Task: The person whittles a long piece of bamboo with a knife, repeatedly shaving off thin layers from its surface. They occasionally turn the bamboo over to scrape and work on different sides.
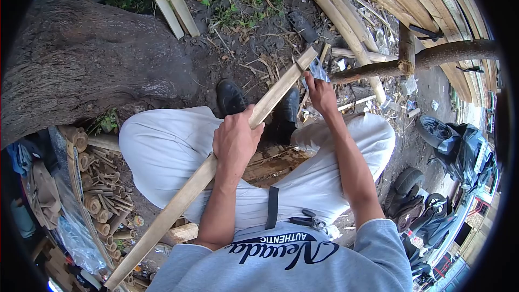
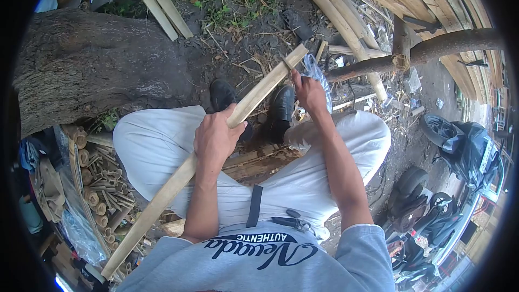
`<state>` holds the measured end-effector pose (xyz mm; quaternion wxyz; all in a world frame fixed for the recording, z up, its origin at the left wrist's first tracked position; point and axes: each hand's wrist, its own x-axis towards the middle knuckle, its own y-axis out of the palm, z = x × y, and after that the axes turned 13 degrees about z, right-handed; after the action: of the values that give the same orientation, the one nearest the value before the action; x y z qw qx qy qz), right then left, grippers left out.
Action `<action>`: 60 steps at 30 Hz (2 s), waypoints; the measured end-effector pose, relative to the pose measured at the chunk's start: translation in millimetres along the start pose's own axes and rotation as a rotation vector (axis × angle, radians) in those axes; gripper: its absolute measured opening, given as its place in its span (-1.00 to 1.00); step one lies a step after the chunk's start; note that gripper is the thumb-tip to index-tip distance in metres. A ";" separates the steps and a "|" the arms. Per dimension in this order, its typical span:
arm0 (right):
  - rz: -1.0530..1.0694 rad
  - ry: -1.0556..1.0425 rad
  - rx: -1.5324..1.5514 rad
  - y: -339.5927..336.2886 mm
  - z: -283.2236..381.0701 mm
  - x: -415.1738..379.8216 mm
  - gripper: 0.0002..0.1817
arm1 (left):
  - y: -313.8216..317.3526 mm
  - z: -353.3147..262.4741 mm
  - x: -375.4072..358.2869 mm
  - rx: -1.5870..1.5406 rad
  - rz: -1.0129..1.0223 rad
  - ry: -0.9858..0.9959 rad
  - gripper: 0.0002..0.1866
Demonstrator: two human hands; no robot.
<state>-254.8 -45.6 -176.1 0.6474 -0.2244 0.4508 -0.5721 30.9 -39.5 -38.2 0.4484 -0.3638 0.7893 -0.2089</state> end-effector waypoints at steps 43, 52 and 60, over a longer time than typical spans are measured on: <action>-0.036 -0.175 -0.241 -23.6 95.7 -65.3 -0.48 | 5.9 7.5 19.5 -0.068 -0.018 -0.095 -0.44; -0.029 -0.136 -0.287 -26.6 71.2 -52.9 -0.47 | 7.1 6.3 20.2 -0.067 -0.004 -0.104 -0.44; -0.074 -0.015 -0.333 -30.5 37.0 -29.6 -0.44 | 8.1 5.9 20.6 -0.060 0.014 -0.105 -0.44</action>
<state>-238.3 -33.5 -123.6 0.5831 -0.3492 0.5260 -0.5113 26.0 -49.9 -58.0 0.4796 -0.3821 0.7730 -0.1626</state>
